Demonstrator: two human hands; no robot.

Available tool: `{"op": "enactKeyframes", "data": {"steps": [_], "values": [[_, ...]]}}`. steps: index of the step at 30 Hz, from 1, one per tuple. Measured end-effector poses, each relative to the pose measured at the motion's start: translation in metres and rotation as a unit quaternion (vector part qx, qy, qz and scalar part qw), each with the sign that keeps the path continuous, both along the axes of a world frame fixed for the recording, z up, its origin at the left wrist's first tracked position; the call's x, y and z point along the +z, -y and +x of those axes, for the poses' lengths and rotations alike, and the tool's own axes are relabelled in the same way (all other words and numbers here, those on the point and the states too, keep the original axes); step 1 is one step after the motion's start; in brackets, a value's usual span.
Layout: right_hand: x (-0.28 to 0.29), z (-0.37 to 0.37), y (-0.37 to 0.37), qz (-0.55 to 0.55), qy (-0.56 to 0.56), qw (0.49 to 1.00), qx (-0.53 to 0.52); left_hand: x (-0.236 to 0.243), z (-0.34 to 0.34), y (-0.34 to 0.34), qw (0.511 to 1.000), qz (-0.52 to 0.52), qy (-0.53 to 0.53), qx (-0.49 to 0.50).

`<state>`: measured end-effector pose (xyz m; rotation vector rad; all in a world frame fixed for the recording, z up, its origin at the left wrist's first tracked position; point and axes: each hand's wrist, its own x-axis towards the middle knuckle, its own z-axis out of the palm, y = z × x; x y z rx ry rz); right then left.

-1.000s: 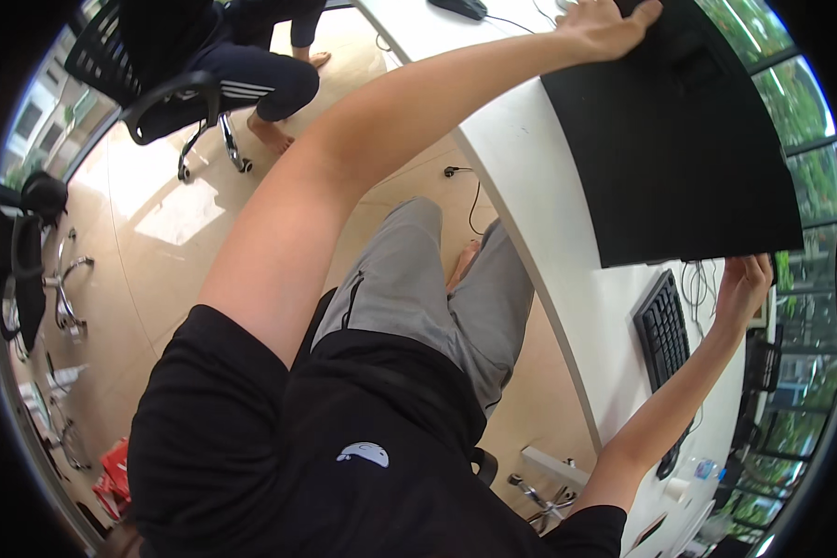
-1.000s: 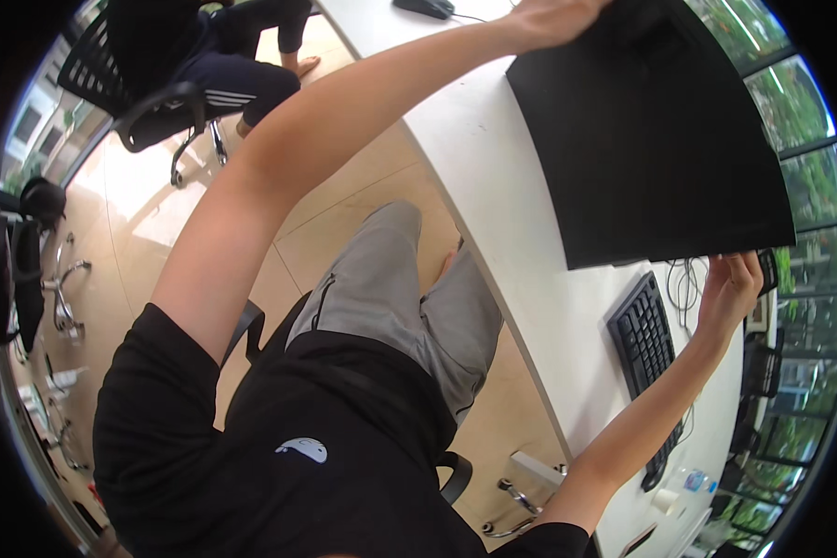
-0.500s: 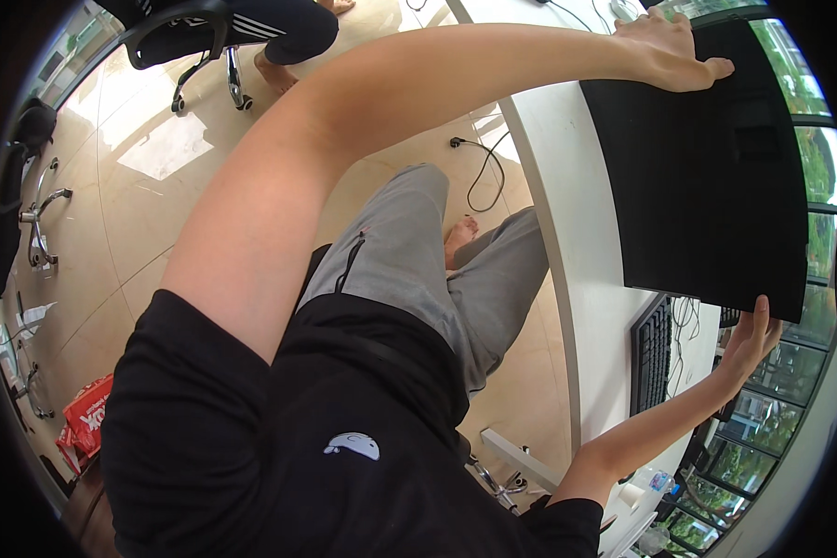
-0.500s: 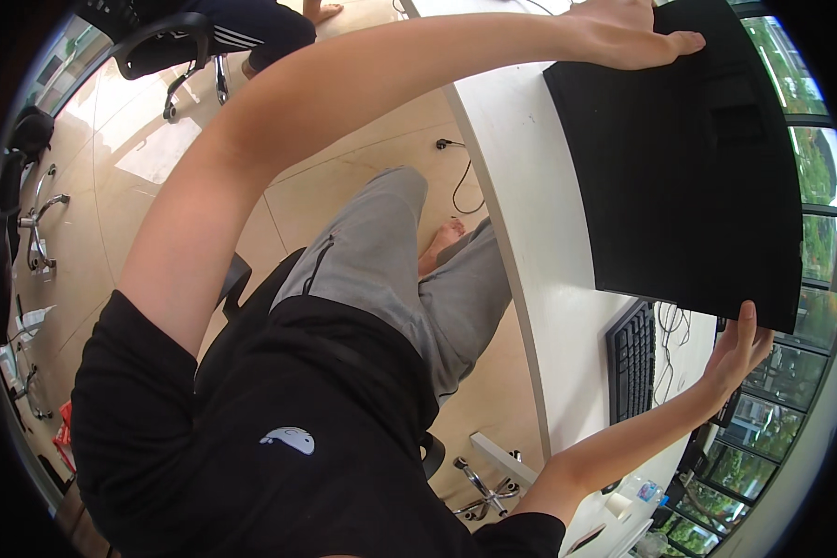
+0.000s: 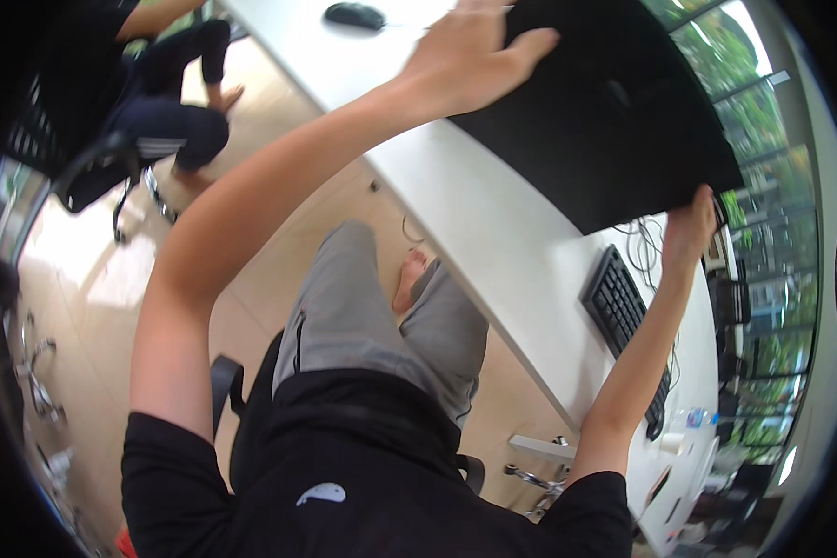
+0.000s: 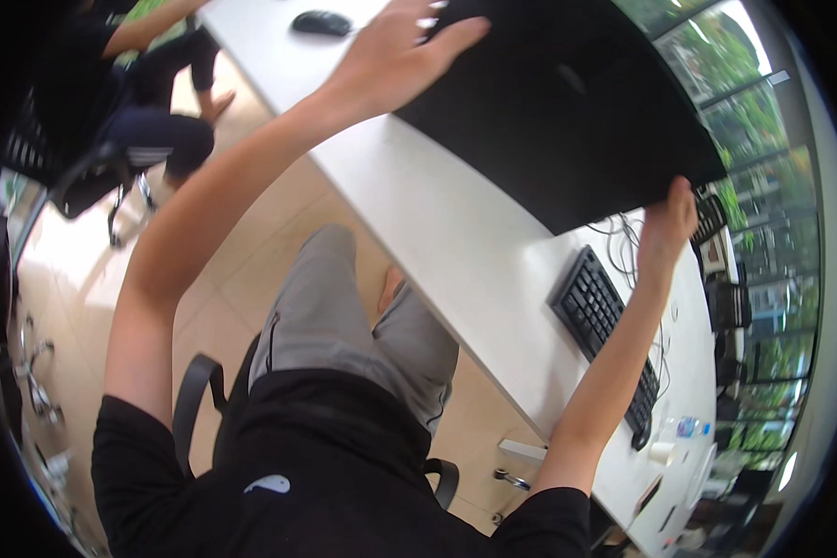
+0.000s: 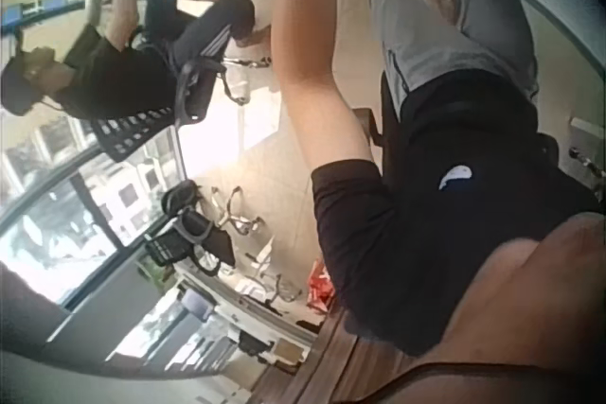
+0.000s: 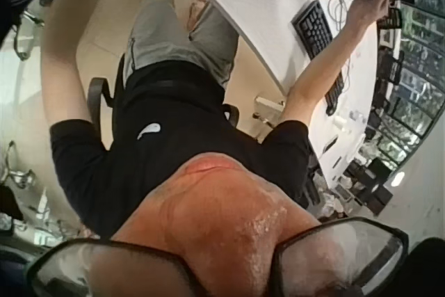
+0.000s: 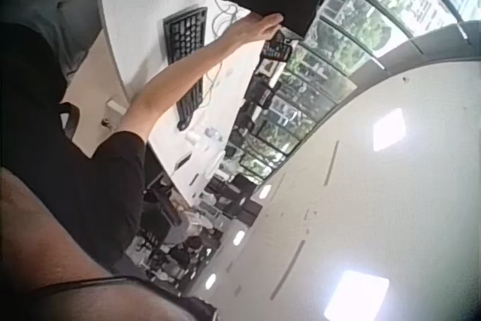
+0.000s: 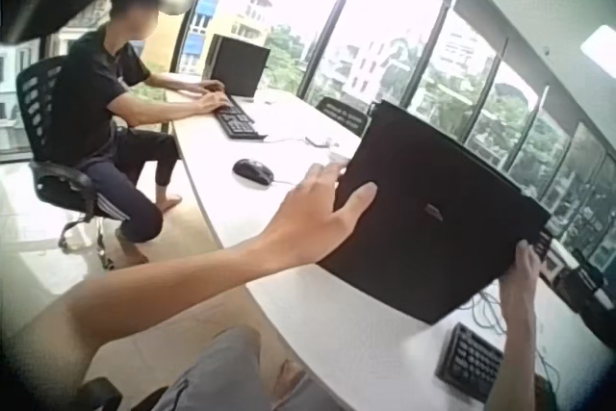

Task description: Connecting and installing a Lexar SSD and an HDD into a desktop computer chassis.

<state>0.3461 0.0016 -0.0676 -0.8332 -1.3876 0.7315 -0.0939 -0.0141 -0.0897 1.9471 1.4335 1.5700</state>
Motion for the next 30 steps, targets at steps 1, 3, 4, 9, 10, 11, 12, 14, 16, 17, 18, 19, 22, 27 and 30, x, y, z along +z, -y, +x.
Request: {"op": "enactKeyframes", "data": {"steps": [1,3,4,9,10,11,12,14,16,17,18,19,22,27,30], "values": [[0.004,0.006,0.006,-0.012,0.013,1.000,-0.004,0.005,0.006,0.011,0.999,0.029,0.022,0.019],[0.015,-0.009,0.017,-0.039,0.034,0.998,-0.028,-0.006,-0.004,-0.007,0.997,0.047,0.055,-0.022],[0.023,-0.011,0.023,-0.046,0.058,0.996,-0.048,-0.002,-0.005,-0.008,0.996,0.044,0.067,-0.028],[0.054,-0.039,0.060,-0.025,0.112,0.976,-0.186,0.021,0.002,-0.012,0.995,0.057,0.079,-0.020],[0.056,-0.040,0.062,-0.020,0.127,0.969,-0.213,0.026,0.006,-0.013,0.994,0.076,0.077,-0.006],[0.058,-0.041,0.064,-0.016,0.142,0.961,-0.238,0.031,0.010,-0.014,0.993,0.095,0.077,0.008],[0.060,-0.045,0.067,-0.012,0.135,0.962,-0.238,0.036,0.013,-0.015,0.991,0.116,0.065,0.019],[0.066,-0.053,0.074,0.003,0.162,0.956,-0.245,0.044,0.022,-0.015,0.991,0.125,0.035,0.043],[0.066,-0.050,0.072,0.018,0.168,0.953,-0.251,0.051,0.032,-0.012,0.987,0.129,-0.012,0.095],[0.067,-0.050,0.072,0.029,0.180,0.949,-0.257,0.053,0.039,-0.009,0.987,0.132,-0.015,0.094],[0.068,-0.050,0.074,0.030,0.176,0.950,-0.258,0.055,0.047,-0.005,0.976,0.158,-0.050,0.138],[0.071,-0.054,0.076,0.039,0.191,0.946,-0.258,0.057,0.053,-0.004,0.962,0.184,-0.084,0.182],[0.073,-0.060,0.078,0.057,0.203,0.944,-0.253,0.059,0.065,-0.005,0.956,0.192,-0.109,0.190],[0.074,-0.062,0.081,0.086,0.228,0.934,-0.262,0.066,0.074,-0.003,0.954,0.149,-0.148,0.216],[0.073,-0.061,0.080,0.093,0.250,0.924,-0.274,0.070,0.072,0.001,0.952,0.135,-0.164,0.221]]}}
